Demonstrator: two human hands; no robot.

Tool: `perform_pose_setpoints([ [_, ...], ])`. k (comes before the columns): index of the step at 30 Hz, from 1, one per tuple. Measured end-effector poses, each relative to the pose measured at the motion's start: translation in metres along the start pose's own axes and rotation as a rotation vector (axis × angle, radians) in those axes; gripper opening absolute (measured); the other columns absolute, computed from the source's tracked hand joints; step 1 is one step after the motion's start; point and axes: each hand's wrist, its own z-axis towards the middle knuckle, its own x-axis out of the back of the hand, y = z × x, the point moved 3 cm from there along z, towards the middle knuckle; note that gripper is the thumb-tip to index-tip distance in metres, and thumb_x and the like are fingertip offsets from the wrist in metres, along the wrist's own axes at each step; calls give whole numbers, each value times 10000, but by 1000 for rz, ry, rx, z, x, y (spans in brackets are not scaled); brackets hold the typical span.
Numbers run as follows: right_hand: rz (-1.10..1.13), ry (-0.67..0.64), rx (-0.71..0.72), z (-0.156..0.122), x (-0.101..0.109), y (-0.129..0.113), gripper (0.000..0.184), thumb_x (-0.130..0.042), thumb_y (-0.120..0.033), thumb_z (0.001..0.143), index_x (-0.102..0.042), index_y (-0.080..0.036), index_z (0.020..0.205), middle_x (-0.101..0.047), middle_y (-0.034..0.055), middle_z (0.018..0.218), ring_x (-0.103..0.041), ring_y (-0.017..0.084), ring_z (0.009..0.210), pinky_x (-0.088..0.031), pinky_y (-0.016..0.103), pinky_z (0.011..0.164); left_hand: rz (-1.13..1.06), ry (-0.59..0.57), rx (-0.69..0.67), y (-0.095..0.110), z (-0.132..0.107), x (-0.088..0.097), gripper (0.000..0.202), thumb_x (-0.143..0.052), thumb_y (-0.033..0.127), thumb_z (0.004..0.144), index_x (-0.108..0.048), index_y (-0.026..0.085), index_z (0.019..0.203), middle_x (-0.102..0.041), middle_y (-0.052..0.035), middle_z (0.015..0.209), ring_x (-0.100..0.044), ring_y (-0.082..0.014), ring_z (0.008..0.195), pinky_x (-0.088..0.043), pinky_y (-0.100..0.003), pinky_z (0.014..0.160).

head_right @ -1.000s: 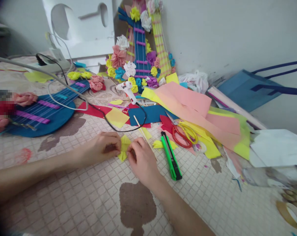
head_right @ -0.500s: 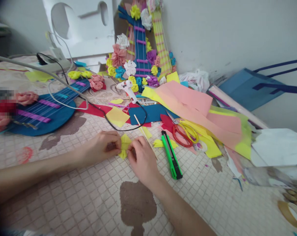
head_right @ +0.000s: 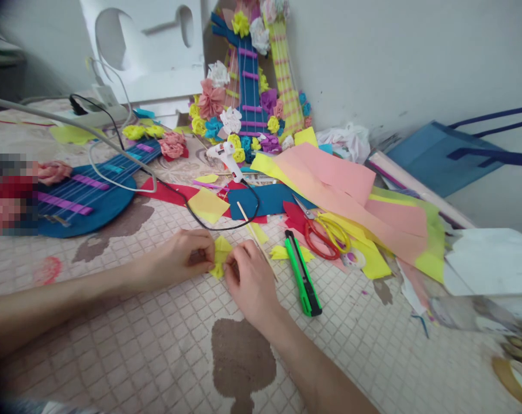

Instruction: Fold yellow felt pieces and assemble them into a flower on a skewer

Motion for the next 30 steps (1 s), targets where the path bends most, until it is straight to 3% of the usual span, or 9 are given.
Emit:
perform_pose_setpoints([
  [4,70,-135,56,0,8,1,162,-521,-79,806,-522,-198,916,-499,57,976,-525,188,915,-474,315,748,-103,-119,-63,-3,-3,6,64,-575,92,736,-611,141,754,-576,-14,808,-525,-93,650,-408,-204,584],
  [10,186,-248,90,0,19,5,148,-540,-62,813,-558,-208,829,-489,20,939,-528,139,834,-465,279,725,-147,-169,-107,-8,-4,10,68,-557,118,780,-614,142,750,-576,-34,872,-546,-111,724,-435,-221,636],
  [18,111,-124,49,5,10,0,153,-554,-51,796,-545,-203,777,-523,22,868,-537,168,825,-457,296,690,-56,-107,-93,-6,-2,6,56,-565,134,779,-601,144,737,-563,-8,765,-513,-103,651,-396,-223,614],
  [30,70,-79,24,5,6,2,150,-570,-67,788,-530,-207,752,-524,11,843,-522,156,771,-430,279,653,-17,-26,-28,-5,-2,-1,85,-567,67,728,-586,137,683,-551,-6,736,-507,-104,653,-380,-214,592],
])
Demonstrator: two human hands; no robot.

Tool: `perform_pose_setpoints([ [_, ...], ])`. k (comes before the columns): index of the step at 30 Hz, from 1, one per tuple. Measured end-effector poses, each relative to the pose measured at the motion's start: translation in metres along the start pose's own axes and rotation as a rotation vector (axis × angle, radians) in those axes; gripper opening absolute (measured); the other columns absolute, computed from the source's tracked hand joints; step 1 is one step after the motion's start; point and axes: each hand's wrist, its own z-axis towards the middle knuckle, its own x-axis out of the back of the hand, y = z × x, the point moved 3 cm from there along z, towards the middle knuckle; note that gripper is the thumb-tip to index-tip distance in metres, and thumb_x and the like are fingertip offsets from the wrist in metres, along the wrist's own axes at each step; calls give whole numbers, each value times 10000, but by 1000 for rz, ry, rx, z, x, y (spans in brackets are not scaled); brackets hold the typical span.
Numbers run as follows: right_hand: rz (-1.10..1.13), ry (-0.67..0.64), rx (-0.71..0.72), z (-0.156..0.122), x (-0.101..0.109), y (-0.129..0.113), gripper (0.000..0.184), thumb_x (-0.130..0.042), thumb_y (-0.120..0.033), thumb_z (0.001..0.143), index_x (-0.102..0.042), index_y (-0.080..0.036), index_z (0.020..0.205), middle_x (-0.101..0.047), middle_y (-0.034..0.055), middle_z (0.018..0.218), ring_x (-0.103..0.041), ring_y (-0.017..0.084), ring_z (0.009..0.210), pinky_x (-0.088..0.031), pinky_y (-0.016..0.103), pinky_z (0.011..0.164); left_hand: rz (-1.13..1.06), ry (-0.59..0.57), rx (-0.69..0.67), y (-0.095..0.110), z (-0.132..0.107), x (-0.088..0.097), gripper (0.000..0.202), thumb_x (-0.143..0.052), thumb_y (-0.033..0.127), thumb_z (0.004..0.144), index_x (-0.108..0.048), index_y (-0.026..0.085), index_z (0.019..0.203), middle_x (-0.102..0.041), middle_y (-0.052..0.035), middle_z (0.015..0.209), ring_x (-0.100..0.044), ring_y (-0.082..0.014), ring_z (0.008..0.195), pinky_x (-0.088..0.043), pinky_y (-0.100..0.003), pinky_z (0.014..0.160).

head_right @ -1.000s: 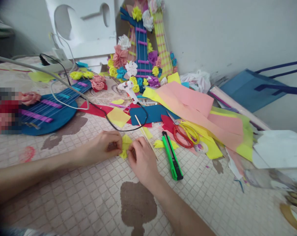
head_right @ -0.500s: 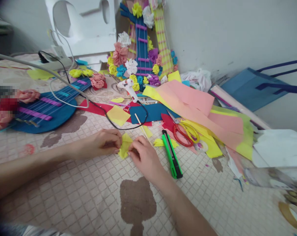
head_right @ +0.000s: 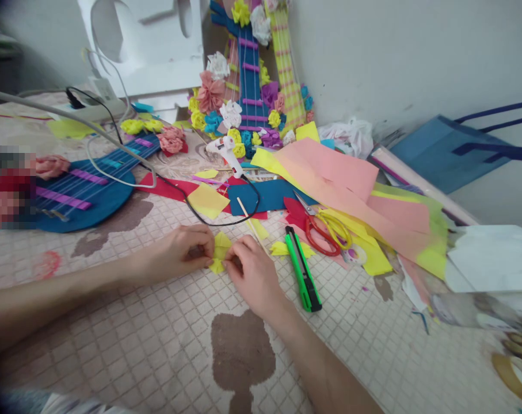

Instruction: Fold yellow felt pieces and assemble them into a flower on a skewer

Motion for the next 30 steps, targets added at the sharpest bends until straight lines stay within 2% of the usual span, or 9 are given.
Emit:
perform_pose_setpoints([
  [6,-19,13,-7,0,-1,-1,134,-566,-86,793,-524,-204,747,-523,13,843,-520,156,755,-435,282,641,-13,5,10,-1,0,0,78,-572,96,747,-575,141,683,-544,1,719,-506,-102,641,-385,-219,591],
  [12,-4,-4,-1,0,0,0,143,-555,-75,788,-519,-207,749,-525,19,862,-532,161,783,-446,283,655,-51,-61,-8,-4,-1,3,65,-555,129,787,-584,143,731,-543,-7,778,-506,-100,652,-388,-219,585],
  [19,-48,23,-14,0,-2,0,109,-553,-115,803,-527,-211,758,-527,21,846,-528,161,740,-439,291,639,45,20,5,1,-1,-2,105,-552,76,744,-530,142,666,-540,-2,722,-502,-109,649,-384,-239,620],
  [30,-54,26,-15,0,-3,-1,107,-545,-104,802,-524,-201,761,-519,22,848,-520,157,743,-435,281,638,83,24,18,2,-2,-3,103,-556,94,746,-511,145,670,-546,1,712,-509,-121,684,-374,-248,652],
])
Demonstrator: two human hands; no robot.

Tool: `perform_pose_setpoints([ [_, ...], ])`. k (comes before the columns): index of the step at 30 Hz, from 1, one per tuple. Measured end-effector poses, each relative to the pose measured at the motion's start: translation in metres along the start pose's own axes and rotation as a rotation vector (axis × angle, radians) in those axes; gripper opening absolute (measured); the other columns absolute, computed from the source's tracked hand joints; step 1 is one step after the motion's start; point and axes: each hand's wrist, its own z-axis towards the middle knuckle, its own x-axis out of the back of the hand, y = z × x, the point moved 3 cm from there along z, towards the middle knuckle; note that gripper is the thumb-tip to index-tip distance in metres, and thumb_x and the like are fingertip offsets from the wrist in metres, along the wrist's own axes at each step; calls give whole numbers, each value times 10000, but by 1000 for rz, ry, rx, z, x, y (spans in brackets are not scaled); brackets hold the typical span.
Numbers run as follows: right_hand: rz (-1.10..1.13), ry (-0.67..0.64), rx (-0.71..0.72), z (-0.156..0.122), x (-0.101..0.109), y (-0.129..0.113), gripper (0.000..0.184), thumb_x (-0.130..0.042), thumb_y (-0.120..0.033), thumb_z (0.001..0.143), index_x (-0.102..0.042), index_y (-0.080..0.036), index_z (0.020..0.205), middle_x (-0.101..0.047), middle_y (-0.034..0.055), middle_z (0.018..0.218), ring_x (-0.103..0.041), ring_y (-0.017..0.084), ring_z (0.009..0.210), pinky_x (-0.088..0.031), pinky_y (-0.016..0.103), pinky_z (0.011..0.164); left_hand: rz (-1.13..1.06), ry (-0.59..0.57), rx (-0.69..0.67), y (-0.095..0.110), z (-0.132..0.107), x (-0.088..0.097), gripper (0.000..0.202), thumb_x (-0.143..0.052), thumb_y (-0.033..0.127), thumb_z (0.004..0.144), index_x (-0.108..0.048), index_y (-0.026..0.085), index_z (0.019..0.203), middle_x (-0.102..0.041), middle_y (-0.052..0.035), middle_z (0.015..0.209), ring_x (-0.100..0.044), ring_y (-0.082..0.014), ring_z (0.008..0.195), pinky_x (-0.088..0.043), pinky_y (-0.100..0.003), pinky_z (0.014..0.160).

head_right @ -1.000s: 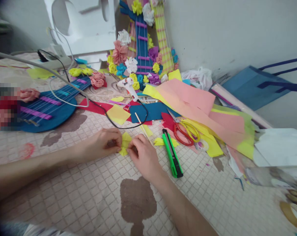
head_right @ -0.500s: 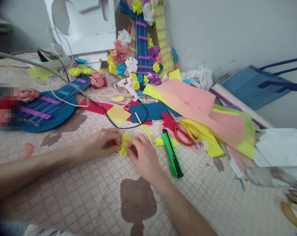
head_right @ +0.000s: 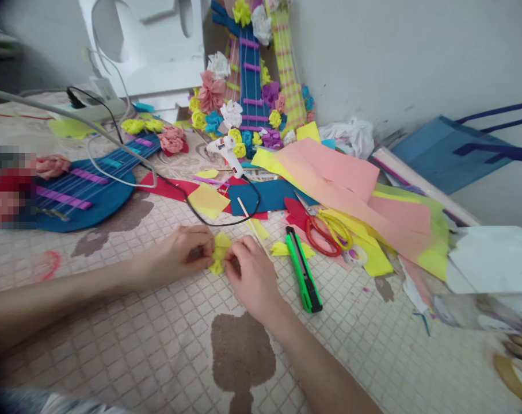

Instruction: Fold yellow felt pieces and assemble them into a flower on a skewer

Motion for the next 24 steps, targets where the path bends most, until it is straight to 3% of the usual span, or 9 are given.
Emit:
perform_pose_setpoints([
  [19,-33,21,-4,-1,-3,-2,115,-543,-105,796,-501,-200,748,-511,15,838,-525,158,748,-425,283,657,65,33,6,5,0,-1,112,-514,68,733,-504,148,655,-553,-5,711,-515,-125,678,-379,-257,657],
  [24,-27,30,-3,-1,-3,-2,115,-546,-95,793,-518,-204,816,-518,18,870,-525,159,752,-421,285,650,102,49,27,6,-1,-3,107,-516,66,730,-504,148,663,-558,-8,726,-528,-138,709,-378,-277,682],
])
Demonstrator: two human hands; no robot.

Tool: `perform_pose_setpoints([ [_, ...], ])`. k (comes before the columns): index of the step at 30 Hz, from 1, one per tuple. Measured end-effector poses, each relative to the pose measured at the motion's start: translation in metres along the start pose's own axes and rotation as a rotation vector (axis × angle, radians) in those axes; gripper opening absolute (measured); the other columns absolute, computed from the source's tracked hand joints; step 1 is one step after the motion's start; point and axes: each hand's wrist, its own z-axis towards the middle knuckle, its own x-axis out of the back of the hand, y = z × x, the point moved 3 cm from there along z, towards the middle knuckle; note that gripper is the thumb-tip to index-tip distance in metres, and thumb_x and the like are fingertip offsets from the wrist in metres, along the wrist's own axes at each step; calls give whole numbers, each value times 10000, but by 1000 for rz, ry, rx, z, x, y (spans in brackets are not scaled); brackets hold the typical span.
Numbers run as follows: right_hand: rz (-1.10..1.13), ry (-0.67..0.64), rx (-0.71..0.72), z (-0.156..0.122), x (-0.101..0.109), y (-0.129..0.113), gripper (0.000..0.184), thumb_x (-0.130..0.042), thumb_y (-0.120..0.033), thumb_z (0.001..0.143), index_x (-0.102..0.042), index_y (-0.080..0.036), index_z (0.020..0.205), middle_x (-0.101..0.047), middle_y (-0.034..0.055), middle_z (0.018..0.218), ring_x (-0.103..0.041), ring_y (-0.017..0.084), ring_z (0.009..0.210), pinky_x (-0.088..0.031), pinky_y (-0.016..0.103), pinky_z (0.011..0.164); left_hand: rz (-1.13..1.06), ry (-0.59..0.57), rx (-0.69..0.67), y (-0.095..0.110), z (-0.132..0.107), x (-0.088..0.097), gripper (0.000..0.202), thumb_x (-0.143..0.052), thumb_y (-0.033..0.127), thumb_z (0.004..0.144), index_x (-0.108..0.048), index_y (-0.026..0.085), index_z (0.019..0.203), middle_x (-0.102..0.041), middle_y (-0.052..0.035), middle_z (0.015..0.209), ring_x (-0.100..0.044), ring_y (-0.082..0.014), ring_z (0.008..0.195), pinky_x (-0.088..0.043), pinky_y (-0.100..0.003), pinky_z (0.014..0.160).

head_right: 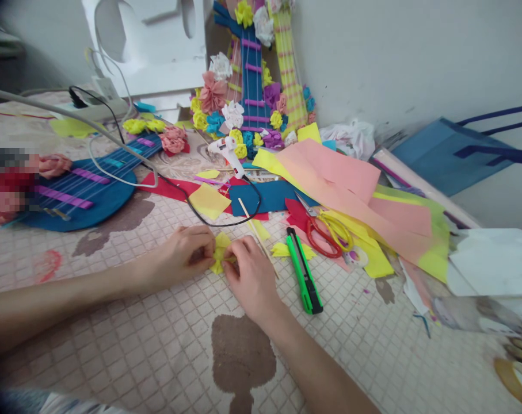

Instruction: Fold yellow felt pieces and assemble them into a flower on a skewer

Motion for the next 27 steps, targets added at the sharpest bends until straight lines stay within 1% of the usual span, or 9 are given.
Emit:
perform_pose_setpoints([
  [5,18,-21,15,-1,0,0,115,-528,-95,811,-543,-209,811,-516,27,899,-533,167,797,-443,292,689,-17,27,16,3,-3,0,100,-510,56,743,-545,149,735,-562,-11,787,-541,-146,756,-381,-309,738],
  [11,7,-34,15,-2,1,-1,94,-530,-117,823,-556,-207,831,-512,34,914,-535,172,815,-462,305,713,-21,9,-6,2,-5,0,109,-514,87,788,-584,163,754,-570,-19,853,-563,-170,840,-375,-349,798],
  [16,0,-68,24,-2,2,-2,106,-556,-114,801,-550,-210,847,-504,35,929,-534,180,847,-469,309,717,21,-22,-29,2,-9,1,19,-584,158,776,-588,173,789,-559,-31,900,-563,-196,881,-384,-361,810],
  [21,3,-96,38,-4,6,-4,150,-605,-133,768,-538,-213,877,-509,42,965,-534,195,894,-475,345,782,121,-33,-19,6,-13,1,121,-626,209,747,-577,177,852,-550,-55,972,-555,-228,924,-385,-389,823],
  [24,19,-126,55,-5,10,-5,184,-644,-161,750,-536,-212,891,-505,46,977,-527,205,933,-471,362,815,126,-79,-16,8,-13,3,199,-667,265,725,-569,175,872,-549,-63,1002,-551,-240,940,-383,-404,837],
  [25,26,-136,58,-5,10,-5,170,-637,-170,765,-539,-211,898,-504,48,979,-526,205,937,-470,362,817,120,-96,-16,8,-12,3,228,-683,284,715,-567,175,879,-548,-63,1010,-550,-242,944,-382,-408,841],
  [27,29,-128,57,-5,10,-6,75,-568,-188,833,-545,-209,902,-507,52,969,-529,197,920,-470,359,808,113,-115,-14,8,-12,5,266,-702,304,699,-563,180,889,-547,-62,1020,-547,-244,951,-378,-411,844],
])
